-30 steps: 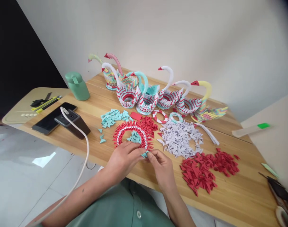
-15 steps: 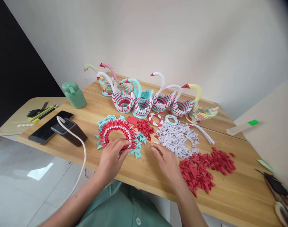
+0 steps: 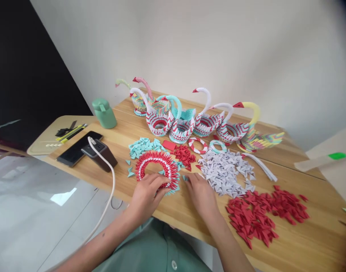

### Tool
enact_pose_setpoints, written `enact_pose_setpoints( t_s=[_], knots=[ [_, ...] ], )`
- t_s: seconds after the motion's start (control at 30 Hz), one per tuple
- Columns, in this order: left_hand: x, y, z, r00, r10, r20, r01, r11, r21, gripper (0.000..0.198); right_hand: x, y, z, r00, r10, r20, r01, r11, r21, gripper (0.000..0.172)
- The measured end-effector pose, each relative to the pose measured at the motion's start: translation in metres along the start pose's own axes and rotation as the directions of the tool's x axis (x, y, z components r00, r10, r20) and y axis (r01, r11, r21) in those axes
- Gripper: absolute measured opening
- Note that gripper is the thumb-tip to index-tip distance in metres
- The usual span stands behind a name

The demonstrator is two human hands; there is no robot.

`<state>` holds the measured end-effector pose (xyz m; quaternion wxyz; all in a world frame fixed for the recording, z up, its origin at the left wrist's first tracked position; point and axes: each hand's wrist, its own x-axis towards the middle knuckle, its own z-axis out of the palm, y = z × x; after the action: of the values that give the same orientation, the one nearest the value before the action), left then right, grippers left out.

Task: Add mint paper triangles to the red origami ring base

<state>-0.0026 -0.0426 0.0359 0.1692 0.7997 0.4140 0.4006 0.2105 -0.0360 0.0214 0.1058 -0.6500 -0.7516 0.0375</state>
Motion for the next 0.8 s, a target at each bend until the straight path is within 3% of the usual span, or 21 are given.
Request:
enact_pose_setpoints(
  t_s=[0.2, 0.37, 0.5, 0.67, 0.73, 0.8],
  knots=[
    [0.002, 0.002, 0.004, 0.999, 0.027, 0.029, -0.025, 0.998, -0.056, 0.012, -0.021, 0.016, 0.005, 0.997, -0.022, -0.068, 0.03, 0.991, 0.129, 0.028],
    [0.002, 0.003, 0.004, 0.999, 0.045, 0.024, -0.043, 0.996, -0.074, 0.013, -0.028, 0.018, -0.004, 0.998, 0.038, -0.055, -0.014, 0.922, 0.387, 0.026],
    [-0.001, 0.003, 0.003, 0.999, 0.029, 0.022, -0.028, 0.998, -0.062, 0.012, -0.035, 0.015, -0.013, 0.986, 0.156, 0.063, -0.157, 0.711, 0.686, 0.019],
    [-0.002, 0.004, 0.002, 0.999, 0.032, 0.004, -0.031, 0.997, -0.072, 0.012, -0.041, 0.006, -0.018, 0.952, 0.184, 0.243, -0.29, 0.302, 0.908, 0.025],
    [-0.002, 0.005, 0.002, 0.999, 0.033, 0.003, -0.032, 0.997, -0.076, 0.012, -0.043, 0.002, -0.019, 0.957, 0.185, 0.224, -0.265, 0.238, 0.934, 0.026],
    [-0.001, 0.005, 0.003, 0.999, 0.036, 0.011, -0.035, 0.996, -0.082, 0.011, -0.044, -0.001, -0.019, 0.967, 0.191, 0.17, -0.213, 0.239, 0.947, 0.024]
  ],
)
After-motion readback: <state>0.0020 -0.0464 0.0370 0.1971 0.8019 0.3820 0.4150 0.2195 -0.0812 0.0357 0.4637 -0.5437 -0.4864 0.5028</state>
